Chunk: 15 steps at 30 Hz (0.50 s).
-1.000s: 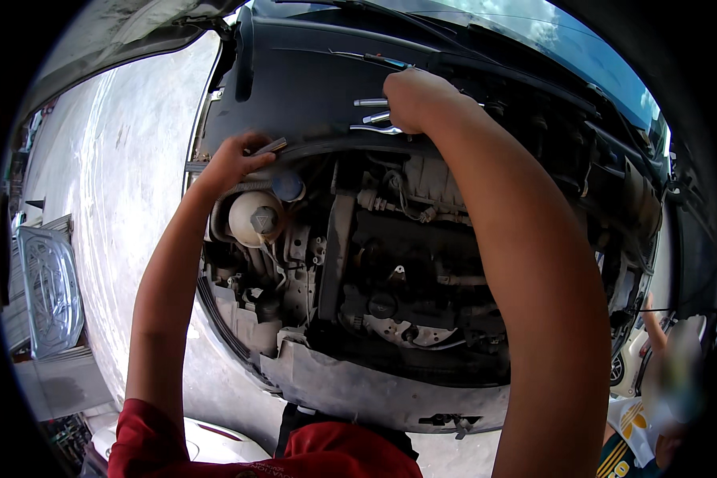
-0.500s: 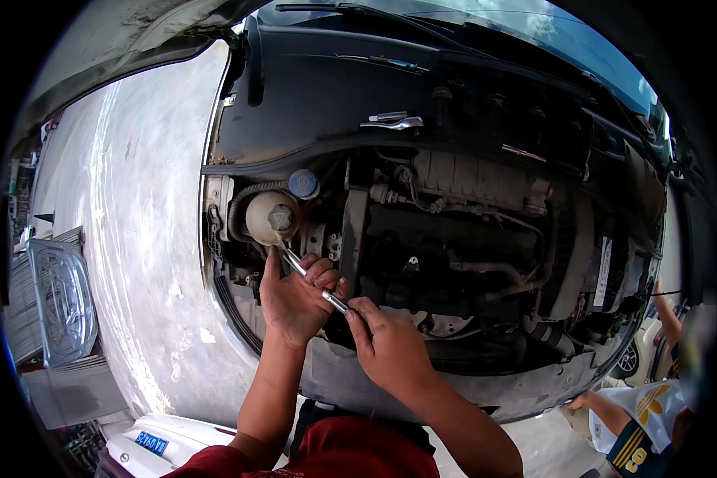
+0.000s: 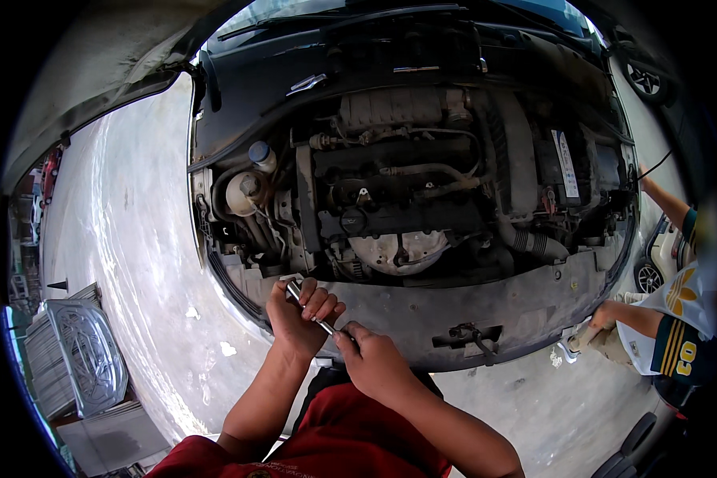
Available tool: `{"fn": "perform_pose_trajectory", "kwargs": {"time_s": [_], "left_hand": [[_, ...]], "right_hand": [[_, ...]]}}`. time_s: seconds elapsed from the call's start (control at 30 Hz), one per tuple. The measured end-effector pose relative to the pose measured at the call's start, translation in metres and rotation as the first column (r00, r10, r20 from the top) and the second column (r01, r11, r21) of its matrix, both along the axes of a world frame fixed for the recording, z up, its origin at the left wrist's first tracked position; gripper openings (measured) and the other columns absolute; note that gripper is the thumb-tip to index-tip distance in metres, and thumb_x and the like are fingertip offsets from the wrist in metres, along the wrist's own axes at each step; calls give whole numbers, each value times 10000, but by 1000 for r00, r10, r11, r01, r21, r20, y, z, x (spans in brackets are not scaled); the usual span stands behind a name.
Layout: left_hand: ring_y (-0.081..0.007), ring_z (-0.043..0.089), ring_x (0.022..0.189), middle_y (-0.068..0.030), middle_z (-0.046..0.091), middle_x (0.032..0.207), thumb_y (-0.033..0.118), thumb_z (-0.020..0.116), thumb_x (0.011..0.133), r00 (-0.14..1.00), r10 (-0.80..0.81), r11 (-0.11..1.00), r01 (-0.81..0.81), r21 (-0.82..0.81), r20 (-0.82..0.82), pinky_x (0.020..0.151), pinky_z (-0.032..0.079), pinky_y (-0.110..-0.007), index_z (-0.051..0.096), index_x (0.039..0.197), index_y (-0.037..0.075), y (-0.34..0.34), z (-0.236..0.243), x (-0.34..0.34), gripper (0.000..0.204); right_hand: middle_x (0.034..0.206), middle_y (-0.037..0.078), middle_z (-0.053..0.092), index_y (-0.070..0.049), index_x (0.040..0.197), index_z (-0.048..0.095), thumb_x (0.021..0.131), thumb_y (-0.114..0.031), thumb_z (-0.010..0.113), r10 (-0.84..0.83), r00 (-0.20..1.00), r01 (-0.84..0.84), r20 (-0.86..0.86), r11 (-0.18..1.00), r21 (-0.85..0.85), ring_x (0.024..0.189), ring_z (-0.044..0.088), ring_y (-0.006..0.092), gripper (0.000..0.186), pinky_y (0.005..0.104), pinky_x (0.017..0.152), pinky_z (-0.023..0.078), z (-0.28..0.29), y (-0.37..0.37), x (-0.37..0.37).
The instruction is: The person disconnects electrical connectors and uses a socket wrench to remove and replace components from a car engine.
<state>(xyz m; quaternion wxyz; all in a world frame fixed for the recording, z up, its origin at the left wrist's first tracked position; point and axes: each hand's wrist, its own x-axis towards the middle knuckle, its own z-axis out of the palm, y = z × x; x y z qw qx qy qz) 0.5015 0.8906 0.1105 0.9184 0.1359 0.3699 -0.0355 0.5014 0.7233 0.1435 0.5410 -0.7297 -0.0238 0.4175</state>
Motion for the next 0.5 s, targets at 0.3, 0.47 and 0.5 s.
{"fn": "perform_pose_trajectory", "kwargs": {"time_s": [0.3, 0.47, 0.5], "left_hand": [[-178, 269, 529, 1, 293, 540, 434, 414, 898, 994, 60, 984, -75, -159, -95, 733, 395, -389, 349, 639, 151, -43, -30, -71, 389], [-150, 237, 505, -2, 290, 554, 434, 428, 920, 989, 34, 965, -70, -254, -141, 533, 278, -323, 413, 683, 125, -44, -57, -80, 390], [-147, 242, 510, -1, 300, 566, 436, 418, 934, 988, 91, 940, -126, -317, -122, 528, 267, -318, 422, 697, 123, -37, -70, -75, 393]], "right_hand": [[756, 263, 665, 37, 1093, 620, 1056, -230, 537, 95, 979, -76, 178, 991, -109, 707, 670, 440, 282, 475, 647, 509, -15, -26, -58], [770, 245, 661, 28, 1157, 609, 1048, -269, 554, 166, 986, -167, -21, 976, -138, 736, 658, 425, 320, 483, 710, 523, -38, -42, -66], [762, 256, 674, 28, 1186, 607, 1046, -283, 545, 200, 978, -207, -66, 969, -131, 754, 676, 460, 347, 524, 710, 528, -45, -50, -65]]}}
